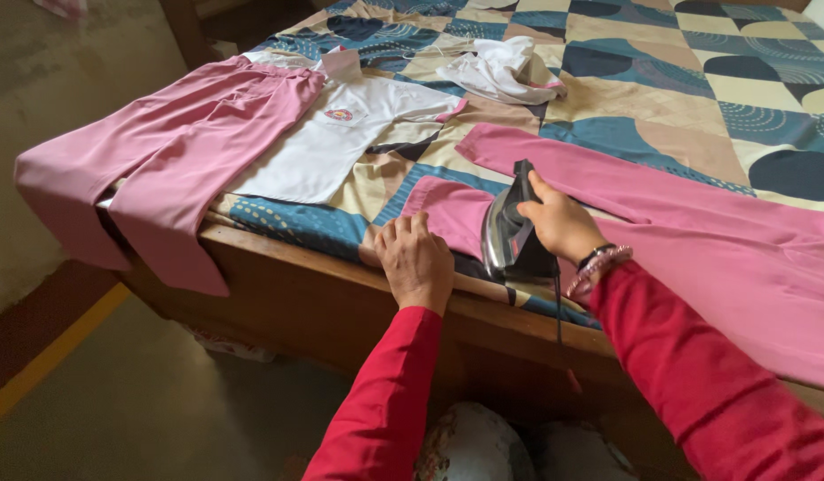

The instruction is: The person irons a pair of pink trousers laid out on a bed. They use a handheld iron to smooth the fabric, moving it back and forth along the legs and waist area while holding the garment in place with the other hand.

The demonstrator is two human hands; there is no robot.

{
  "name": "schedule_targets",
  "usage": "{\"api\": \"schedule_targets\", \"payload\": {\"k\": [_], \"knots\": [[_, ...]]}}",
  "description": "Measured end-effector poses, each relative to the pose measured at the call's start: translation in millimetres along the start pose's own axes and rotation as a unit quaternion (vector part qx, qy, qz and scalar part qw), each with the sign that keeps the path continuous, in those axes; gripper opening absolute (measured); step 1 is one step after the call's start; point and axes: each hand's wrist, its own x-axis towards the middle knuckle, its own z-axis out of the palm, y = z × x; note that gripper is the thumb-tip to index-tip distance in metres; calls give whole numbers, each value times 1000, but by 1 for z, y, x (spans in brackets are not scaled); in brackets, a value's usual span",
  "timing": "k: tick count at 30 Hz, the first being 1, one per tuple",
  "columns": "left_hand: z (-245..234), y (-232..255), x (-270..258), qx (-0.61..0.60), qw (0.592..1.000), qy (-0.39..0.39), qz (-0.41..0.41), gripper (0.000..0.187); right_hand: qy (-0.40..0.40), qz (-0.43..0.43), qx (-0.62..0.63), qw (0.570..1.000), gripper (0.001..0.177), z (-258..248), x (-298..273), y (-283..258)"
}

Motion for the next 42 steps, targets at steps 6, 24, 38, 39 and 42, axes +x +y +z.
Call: {"api": "schedule_targets", "payload": {"k": [6, 24, 38, 39, 42], "knots": [[-1, -3, 2, -37, 998, -57, -9, 34, 8, 25, -17, 999, 71, 6, 6, -9], [207, -97, 166, -62, 907, -367, -199, 47, -8, 88, -66, 994, 72, 4, 18, -21], [164, -80, 156, -231, 917, -239, -220, 34, -55, 72, -43, 995, 78, 1, 24, -11], [158, -76, 154, -218, 923, -234, -212, 31, -58, 78, -44, 994, 78, 1, 24, -12], [156, -63, 149, -192, 962, -128, -147, 28, -52, 69, -32, 996, 78, 2, 27, -9]]}}
